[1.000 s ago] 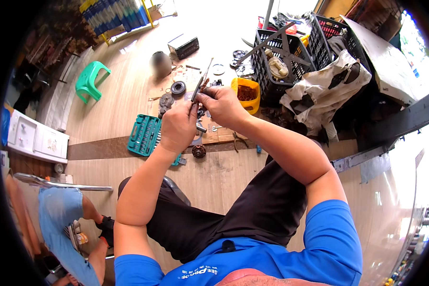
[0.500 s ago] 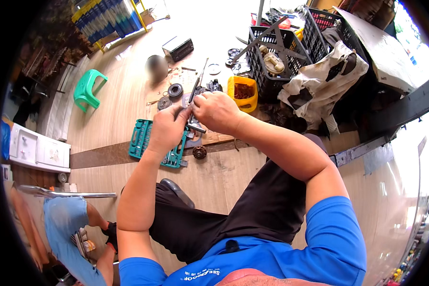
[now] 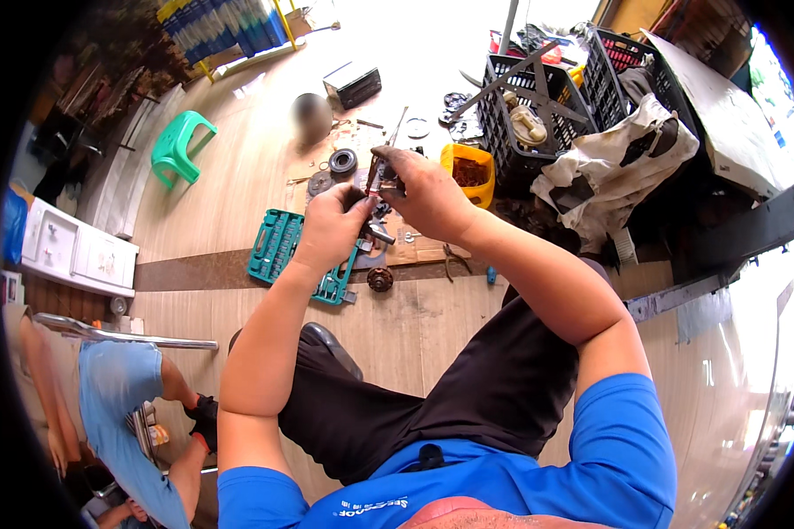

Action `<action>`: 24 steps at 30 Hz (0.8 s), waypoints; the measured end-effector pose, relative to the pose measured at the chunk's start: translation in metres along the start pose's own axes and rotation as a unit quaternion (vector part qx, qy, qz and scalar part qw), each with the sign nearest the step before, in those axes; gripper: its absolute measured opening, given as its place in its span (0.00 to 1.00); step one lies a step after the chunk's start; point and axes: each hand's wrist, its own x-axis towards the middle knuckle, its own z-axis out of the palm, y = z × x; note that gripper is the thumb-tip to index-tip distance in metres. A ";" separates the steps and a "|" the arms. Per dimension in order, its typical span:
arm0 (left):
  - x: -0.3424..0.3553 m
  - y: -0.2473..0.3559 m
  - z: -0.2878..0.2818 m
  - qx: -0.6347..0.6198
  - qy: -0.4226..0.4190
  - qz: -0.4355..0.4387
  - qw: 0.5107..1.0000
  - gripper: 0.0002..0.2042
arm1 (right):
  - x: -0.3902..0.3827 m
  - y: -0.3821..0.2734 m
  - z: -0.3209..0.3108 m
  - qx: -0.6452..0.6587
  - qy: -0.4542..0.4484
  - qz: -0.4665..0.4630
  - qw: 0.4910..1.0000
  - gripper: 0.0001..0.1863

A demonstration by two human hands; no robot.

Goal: The person repairs an alternator by hand, using a small screwdriver to manipulate the internal components and wires before assembling the parts.

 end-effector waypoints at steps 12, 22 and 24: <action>-0.001 -0.004 0.004 0.370 0.095 0.222 0.897 0.07 | 0.001 0.001 -0.021 -0.209 -0.030 -0.109 0.971 0.18; -0.002 -0.001 0.006 0.336 0.099 0.304 0.886 0.07 | 0.003 0.011 -0.019 -0.161 -0.119 -0.069 0.977 0.07; -0.002 -0.002 0.003 0.347 0.096 0.307 0.881 0.06 | 0.005 0.010 -0.020 -0.147 -0.142 -0.056 0.977 0.08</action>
